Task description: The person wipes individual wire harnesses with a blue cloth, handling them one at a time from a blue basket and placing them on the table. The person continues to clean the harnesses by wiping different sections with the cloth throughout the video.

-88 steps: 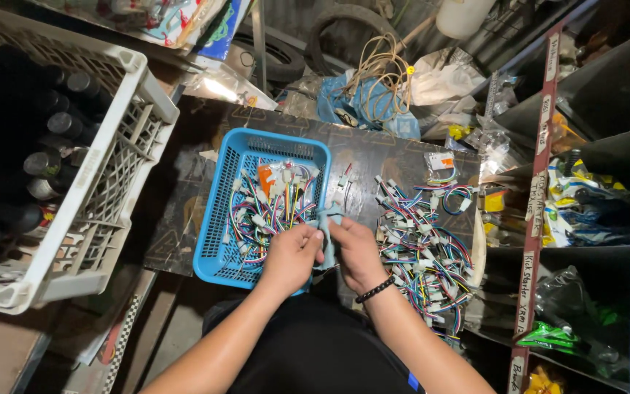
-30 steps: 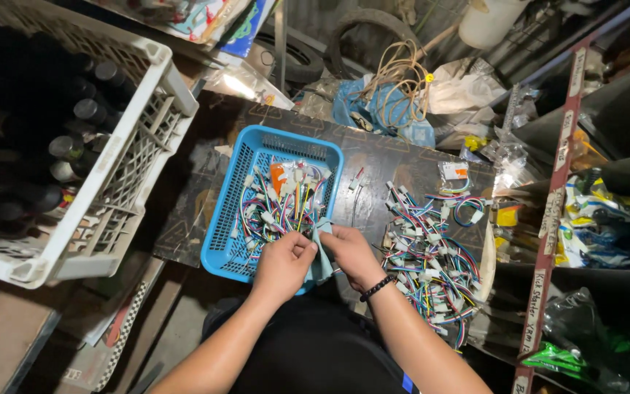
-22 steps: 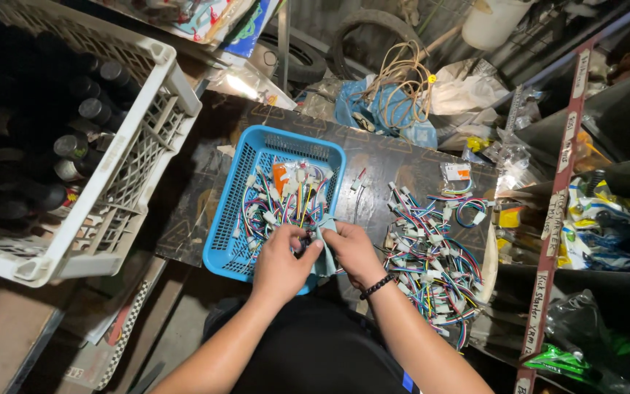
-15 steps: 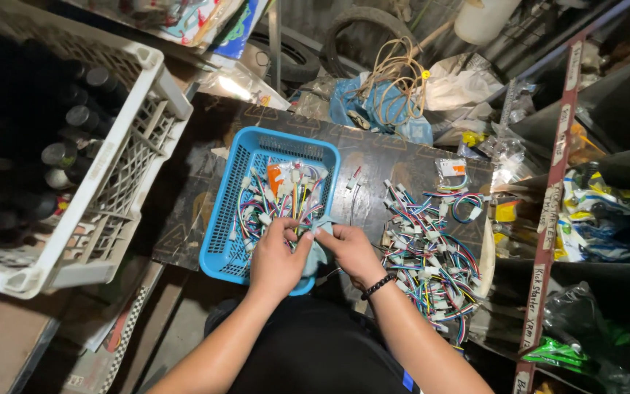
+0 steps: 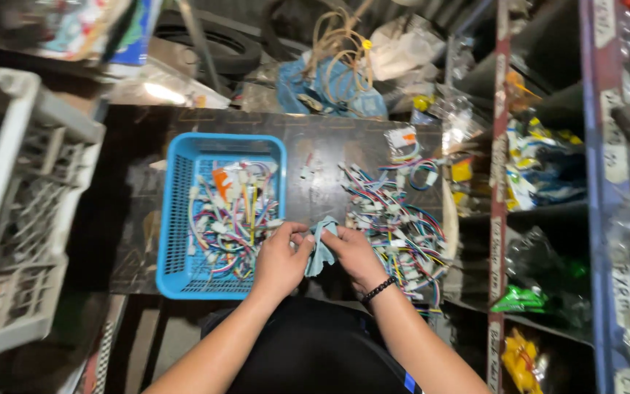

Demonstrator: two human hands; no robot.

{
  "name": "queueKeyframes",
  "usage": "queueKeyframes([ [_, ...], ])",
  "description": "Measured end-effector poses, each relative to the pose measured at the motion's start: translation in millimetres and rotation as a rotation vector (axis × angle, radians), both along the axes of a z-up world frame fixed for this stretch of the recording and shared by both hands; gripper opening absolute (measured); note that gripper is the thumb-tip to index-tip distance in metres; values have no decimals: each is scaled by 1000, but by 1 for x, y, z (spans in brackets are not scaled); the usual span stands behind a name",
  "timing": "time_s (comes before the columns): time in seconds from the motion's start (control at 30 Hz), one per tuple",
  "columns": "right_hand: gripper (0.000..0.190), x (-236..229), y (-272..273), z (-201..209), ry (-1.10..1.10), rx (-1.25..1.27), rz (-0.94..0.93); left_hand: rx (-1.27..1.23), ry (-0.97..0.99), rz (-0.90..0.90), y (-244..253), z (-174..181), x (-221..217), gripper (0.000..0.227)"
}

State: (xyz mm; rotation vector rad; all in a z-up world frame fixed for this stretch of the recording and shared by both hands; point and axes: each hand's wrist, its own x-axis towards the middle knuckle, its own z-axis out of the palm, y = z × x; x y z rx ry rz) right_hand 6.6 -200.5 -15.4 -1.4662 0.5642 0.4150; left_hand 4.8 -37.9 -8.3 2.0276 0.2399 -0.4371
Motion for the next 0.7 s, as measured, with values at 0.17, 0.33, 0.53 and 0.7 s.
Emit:
queueKeyframes([
  [0.17,19,-10,-40,3,6,-54,-170,-26,-2,-81,-41,-21,3,29],
  [0.33,21,-23,-88,-26,42,-107,-275,-56,29,-170,-75,-22,7,32],
  [0.53,19,-20,-104,-22,52,-139,-327,-1,87,-246,-102,-32,16,34],
  [0.7,21,-23,-126,-73,87,-370,-211,122,121,-266,-124,-73,20,33],
])
